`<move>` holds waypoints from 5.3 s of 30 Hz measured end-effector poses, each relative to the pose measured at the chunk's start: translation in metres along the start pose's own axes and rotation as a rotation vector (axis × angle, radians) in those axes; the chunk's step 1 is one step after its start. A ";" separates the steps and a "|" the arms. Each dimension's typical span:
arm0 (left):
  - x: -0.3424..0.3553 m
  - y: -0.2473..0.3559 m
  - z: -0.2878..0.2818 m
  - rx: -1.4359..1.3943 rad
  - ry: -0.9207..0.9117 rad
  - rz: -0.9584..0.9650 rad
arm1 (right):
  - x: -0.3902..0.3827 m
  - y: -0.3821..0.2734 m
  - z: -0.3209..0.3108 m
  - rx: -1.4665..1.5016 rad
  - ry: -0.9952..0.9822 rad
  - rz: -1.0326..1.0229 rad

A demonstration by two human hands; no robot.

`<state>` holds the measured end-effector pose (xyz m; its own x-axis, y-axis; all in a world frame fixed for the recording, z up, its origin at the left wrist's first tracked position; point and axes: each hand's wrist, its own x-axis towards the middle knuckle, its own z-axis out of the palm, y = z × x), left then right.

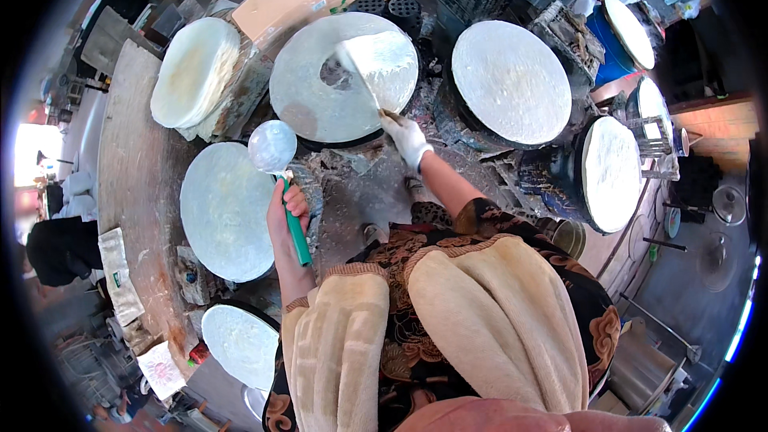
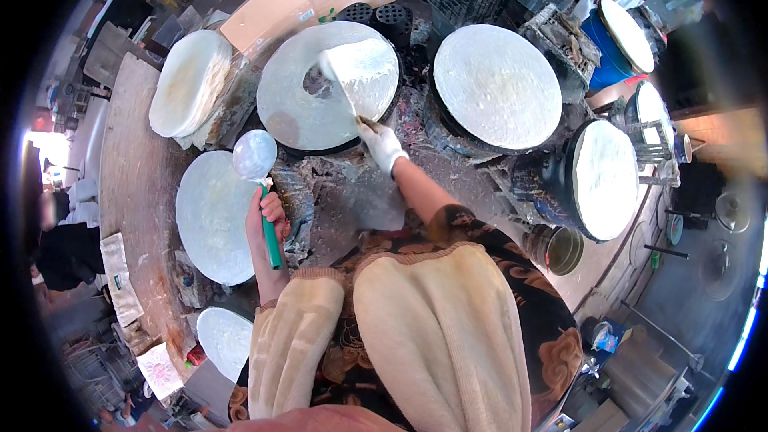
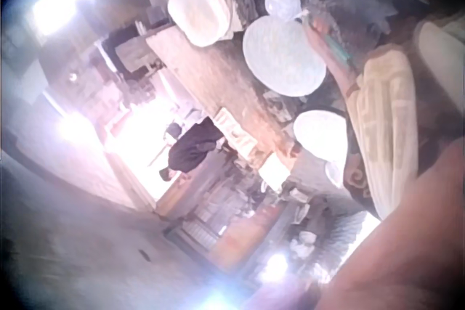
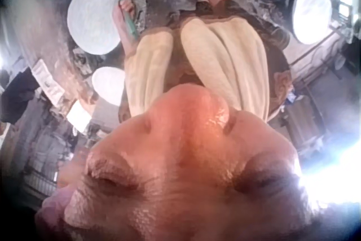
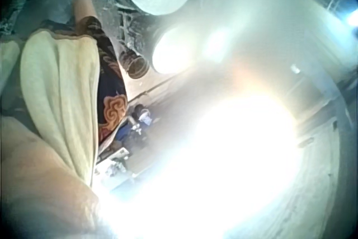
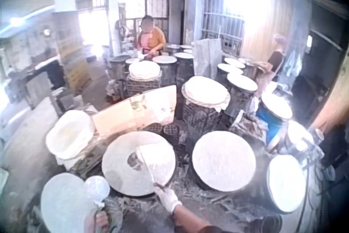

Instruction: The person scoops white batter from a large metal bowl and pours it onto a hot circular griddle. Using a wooden spreader, they swirl the batter to form a thin crepe. Once cooked, the person lifts the crepe and places it onto a stack of finished crepes. This process is repeated continuously throughout the clip.

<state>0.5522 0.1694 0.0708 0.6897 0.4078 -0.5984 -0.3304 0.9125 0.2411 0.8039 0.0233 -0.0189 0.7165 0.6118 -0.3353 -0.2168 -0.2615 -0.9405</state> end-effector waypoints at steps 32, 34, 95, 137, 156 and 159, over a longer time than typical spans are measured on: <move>0.132 -0.003 0.028 0.420 0.096 -0.006 | -0.013 -0.024 -0.091 -0.350 -0.030 0.033; 0.149 -0.018 0.035 0.478 0.123 0.086 | -0.032 0.000 -0.040 -0.370 -0.034 0.004; -0.070 -0.208 0.061 0.806 -0.090 -0.257 | -0.258 -0.048 -0.105 -0.284 -0.136 -0.078; -0.199 -0.225 -0.055 0.115 0.149 0.170 | -0.229 -0.202 -0.312 -1.385 0.508 -0.487; -0.256 -0.057 -0.161 -0.041 0.344 0.401 | -0.079 -0.357 0.139 -1.310 -0.635 -0.713; -0.244 -0.041 -0.158 -0.093 0.380 0.471 | 0.056 -0.364 0.202 -0.976 -0.715 -0.797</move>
<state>0.2956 0.0274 0.0859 0.1833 0.7113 -0.6785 -0.6104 0.6234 0.4887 0.7891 0.3034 0.2942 -0.1129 0.9934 0.0199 0.8127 0.1039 -0.5734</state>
